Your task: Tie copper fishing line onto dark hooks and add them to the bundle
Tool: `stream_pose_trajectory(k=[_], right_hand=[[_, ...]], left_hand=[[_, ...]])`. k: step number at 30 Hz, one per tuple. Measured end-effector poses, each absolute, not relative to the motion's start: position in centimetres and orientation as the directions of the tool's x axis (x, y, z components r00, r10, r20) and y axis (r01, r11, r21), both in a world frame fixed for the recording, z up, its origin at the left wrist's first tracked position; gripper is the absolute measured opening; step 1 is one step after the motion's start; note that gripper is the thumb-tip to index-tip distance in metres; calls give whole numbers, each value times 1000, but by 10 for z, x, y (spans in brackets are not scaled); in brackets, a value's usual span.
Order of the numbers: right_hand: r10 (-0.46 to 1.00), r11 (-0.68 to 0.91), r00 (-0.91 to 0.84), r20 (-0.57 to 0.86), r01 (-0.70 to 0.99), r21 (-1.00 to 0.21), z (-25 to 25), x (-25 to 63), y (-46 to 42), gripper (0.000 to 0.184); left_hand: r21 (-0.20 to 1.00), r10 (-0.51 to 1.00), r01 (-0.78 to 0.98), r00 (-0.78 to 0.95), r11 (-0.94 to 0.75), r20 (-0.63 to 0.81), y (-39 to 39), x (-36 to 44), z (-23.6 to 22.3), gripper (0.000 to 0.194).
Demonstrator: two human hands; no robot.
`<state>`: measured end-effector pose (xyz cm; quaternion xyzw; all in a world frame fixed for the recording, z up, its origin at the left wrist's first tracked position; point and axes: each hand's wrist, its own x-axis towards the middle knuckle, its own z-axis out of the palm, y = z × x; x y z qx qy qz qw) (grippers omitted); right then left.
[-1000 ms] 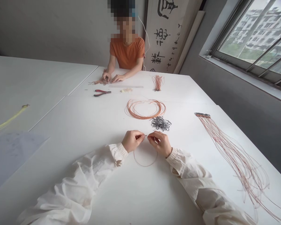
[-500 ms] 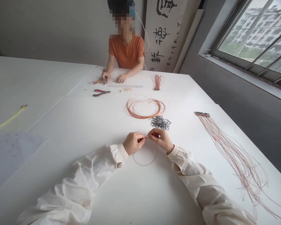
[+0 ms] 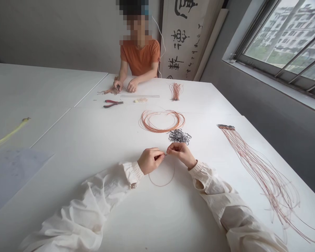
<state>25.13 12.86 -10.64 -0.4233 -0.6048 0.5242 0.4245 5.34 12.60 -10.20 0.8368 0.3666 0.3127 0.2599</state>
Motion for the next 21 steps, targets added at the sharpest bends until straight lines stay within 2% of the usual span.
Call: stream_pose_trajectory(k=[6,15,21], right_hand=[[955,84,-289,64,55,-995,-107,250,129,19],[947,40,-319,37,4,-999,-109,250,129,26],[967,113,-236,100,42,-993,-114,241,125,33]], left_hand=[[681,778,431,526,-592,343,123,55,-99,28],[749,825,389,429,-537,369,122,53,-92,24],[769,851,382,344,-513,397,129,50,-93,25]])
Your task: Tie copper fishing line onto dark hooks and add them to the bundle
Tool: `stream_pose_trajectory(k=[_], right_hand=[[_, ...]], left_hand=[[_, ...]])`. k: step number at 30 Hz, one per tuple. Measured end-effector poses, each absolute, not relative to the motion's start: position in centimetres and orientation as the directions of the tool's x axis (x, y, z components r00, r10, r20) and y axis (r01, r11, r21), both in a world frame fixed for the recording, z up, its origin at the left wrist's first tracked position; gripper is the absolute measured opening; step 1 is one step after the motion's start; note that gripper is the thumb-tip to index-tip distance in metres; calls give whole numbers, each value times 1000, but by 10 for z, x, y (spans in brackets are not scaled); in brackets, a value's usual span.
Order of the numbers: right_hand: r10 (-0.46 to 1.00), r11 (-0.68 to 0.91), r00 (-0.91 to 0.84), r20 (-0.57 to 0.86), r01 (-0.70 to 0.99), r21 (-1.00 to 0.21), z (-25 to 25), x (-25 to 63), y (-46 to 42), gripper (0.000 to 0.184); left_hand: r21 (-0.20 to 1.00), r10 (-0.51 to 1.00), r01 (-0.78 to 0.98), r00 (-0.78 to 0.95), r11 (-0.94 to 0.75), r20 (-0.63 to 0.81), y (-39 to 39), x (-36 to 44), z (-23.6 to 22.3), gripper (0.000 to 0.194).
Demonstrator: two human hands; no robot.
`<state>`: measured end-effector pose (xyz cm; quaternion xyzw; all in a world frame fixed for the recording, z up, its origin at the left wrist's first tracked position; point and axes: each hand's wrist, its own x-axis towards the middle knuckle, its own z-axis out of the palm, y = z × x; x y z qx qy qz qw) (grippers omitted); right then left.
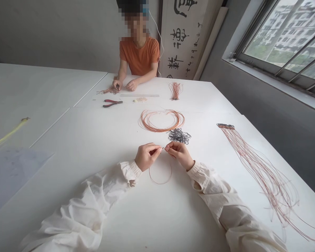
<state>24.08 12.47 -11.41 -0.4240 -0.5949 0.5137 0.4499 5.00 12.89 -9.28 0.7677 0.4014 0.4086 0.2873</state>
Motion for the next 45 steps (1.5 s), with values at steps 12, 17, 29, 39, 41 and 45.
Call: stream_pose_trajectory(k=[12,17,29,39,41,45], right_hand=[[909,415,-199,366,344,-842,-107,233,108,13],[898,437,-225,377,379,-815,-97,240,111,12],[962,188,-234,140,198,-962,-95,249,124,15],[925,-52,-378,-30,-47,-998,-103,256,131,21],[925,-70,-379,-33,-84,-994,-107,255,132,22],[938,-70,-346,-16,-144,-987,-113,250,129,24]], left_hand=[[745,849,417,342,-521,402,133,52,-93,22],[728,830,420,403,-542,386,131,54,-95,22],[702,771,368,482,-610,417,126,55,-100,20],[732,770,312,465,-605,438,119,55,-93,21],[746,787,314,437,-587,435,121,54,-93,21],[775,828,325,364,-542,426,125,54,-94,20]])
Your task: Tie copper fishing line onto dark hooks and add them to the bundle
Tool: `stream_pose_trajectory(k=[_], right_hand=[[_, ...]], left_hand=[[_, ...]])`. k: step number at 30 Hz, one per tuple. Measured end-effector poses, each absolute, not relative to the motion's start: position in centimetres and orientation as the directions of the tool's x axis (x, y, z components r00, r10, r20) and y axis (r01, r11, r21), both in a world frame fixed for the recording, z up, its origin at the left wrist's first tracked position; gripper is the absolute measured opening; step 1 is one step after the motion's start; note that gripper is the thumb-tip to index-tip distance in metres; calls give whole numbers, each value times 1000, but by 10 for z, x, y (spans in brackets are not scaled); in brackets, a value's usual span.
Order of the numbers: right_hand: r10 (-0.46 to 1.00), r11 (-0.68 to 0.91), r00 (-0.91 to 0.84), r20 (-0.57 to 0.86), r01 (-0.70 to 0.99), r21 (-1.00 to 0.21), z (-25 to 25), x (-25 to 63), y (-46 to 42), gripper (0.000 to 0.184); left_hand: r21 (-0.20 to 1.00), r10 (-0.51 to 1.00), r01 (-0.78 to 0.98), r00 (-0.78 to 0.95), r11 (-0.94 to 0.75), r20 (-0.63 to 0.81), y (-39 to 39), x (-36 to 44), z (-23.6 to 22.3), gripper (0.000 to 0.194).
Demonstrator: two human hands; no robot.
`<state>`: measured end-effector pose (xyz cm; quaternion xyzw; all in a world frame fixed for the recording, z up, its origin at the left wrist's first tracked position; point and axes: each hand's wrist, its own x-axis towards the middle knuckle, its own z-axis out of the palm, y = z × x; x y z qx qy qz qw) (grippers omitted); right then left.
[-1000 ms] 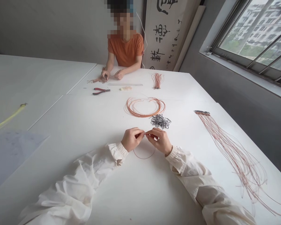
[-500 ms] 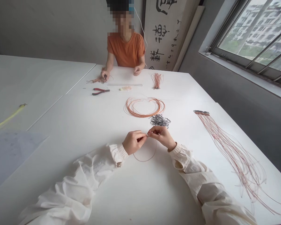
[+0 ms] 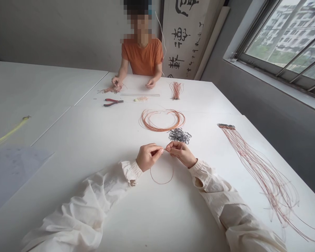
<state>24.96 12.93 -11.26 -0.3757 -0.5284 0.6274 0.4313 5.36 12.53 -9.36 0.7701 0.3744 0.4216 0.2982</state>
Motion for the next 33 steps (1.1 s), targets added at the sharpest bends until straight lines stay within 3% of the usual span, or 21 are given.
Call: stream_pose_trajectory(k=[8,15,23,28,33], right_hand=[[976,39,-207,72,-160,-986,-112,231,113,25],[983,133,-122,136,-34,-991,-116,228,112,26],[954,235,-216,210,98,-967,-111,242,116,22],[944,244,-255,208,116,-963,-110,246,116,25],[938,237,-286,195,123,-964,-110,248,116,28]], left_hand=[[825,870,307,304,-474,387,129,55,-91,23],[848,886,307,322,-432,334,129,55,-88,22],[919,898,255,400,-301,183,128,54,-85,22],[970,857,193,514,-149,29,137,48,-81,26],[981,811,173,585,-83,-34,144,43,-74,26]])
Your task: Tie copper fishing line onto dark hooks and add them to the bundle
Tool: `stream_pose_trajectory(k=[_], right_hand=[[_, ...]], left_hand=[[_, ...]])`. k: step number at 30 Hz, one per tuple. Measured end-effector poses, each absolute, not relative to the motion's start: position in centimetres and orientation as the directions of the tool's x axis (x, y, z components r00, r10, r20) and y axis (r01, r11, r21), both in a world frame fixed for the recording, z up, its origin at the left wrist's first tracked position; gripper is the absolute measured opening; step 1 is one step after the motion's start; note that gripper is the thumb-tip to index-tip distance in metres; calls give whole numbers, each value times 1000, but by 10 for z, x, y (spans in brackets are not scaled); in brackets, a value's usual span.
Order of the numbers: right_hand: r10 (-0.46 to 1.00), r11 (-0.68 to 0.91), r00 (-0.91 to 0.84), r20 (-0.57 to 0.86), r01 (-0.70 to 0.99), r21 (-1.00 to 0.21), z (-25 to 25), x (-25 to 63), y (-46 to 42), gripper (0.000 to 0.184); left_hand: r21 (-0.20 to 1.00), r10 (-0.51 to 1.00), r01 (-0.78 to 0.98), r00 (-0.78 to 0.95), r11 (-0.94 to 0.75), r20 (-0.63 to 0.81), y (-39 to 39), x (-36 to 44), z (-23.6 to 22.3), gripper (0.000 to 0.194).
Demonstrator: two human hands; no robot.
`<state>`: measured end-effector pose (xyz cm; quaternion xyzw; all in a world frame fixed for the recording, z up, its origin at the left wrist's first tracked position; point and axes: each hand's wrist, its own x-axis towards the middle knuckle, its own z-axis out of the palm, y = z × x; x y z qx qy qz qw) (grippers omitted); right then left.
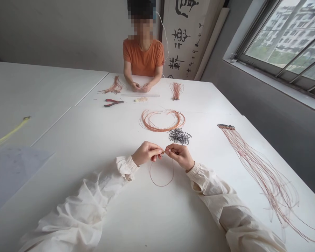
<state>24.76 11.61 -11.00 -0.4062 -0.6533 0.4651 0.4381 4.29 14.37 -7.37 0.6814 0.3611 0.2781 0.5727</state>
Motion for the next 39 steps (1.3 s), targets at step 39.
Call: stream_pose_trajectory(k=[39], right_hand=[[948,252,-214,235,52,-966,-106,240,114,29]], left_hand=[[943,900,227,415,-245,134,125,49,-55,26]])
